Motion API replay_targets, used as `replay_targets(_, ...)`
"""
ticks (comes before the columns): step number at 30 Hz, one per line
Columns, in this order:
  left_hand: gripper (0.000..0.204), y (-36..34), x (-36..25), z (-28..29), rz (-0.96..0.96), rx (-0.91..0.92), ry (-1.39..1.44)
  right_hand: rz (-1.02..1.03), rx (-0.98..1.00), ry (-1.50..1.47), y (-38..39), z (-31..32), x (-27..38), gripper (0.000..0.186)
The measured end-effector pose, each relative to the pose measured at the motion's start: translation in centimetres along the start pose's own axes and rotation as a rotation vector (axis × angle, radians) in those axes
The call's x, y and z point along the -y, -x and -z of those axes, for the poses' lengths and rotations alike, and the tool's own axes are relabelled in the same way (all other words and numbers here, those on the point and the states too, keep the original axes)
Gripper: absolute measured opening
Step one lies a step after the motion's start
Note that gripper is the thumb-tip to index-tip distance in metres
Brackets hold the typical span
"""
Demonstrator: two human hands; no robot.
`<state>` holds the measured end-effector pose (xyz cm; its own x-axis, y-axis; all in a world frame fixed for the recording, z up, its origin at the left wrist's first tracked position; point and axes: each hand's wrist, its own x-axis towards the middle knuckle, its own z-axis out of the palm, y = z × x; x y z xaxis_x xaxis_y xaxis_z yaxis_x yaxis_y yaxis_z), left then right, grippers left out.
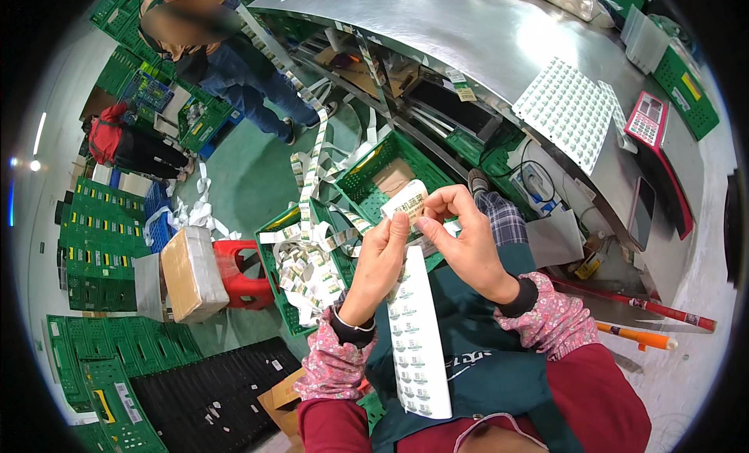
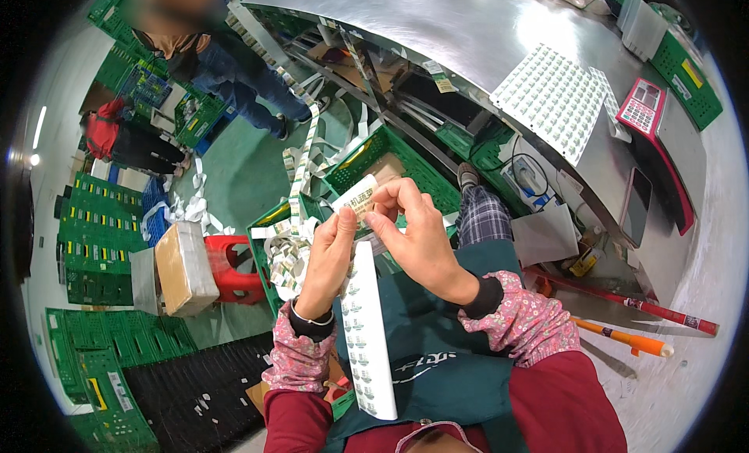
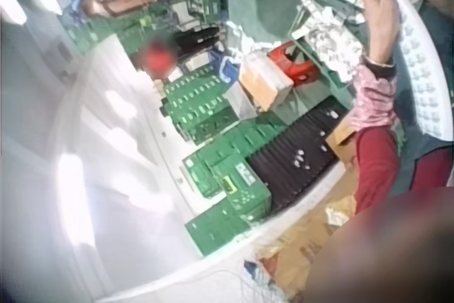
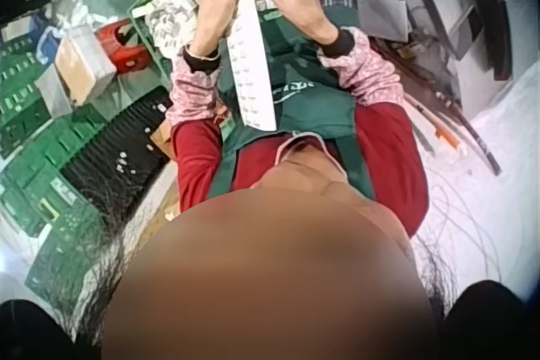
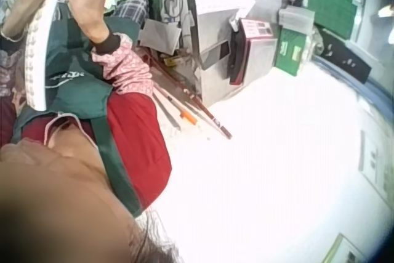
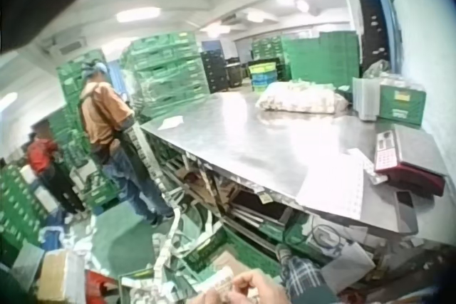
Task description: The person sits at a workstation and repeatedly peels individual stickers from a long roll. They hold the roll in one hand and use the other to separate each sticker, dropping the peeled items into a green crate below. The task is repetitive and involves handling the sticker roll and the individual stickers.
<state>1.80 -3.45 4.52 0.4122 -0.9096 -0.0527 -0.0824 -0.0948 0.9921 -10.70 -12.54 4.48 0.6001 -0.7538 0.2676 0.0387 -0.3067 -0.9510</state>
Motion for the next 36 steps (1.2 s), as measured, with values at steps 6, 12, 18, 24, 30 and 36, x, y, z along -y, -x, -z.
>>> replay_targets(6,0.042,0.5,-1.0,0.3,0.045,-0.004,-0.076,0.117,-0.213,0.175,-0.1,-0.8,-0.5,0.031)
replay_targets(12,0.033,-0.4,-0.1,-0.2,-0.031,0.021,0.016,-0.173,0.161,-0.372,-2.0,0.9,-2.1,0.022)
replay_targets(18,0.029,-1.2,-1.6,-0.3,0.016,0.017,0.203,-0.151,0.065,-0.597,-4.4,1.2,-0.2,0.014)
replay_targets(24,0.029,-1.7,-2.8,-0.5,0.109,0.24,0.06,0.004,-0.033,-0.674,-10.2,2.1,2.3,0.012)
replay_targets(30,0.038,-5.2,-2.5,1.3,-0.184,-0.32,-0.085,0.008,-0.065,-0.413,-11.0,3.0,0.5,0.02)
replay_targets(36,0.052,-6.4,-0.2,5.6,-0.27,-0.755,-0.325,-0.28,0.087,-0.378,2.5,6.1,-3.0,0.019)
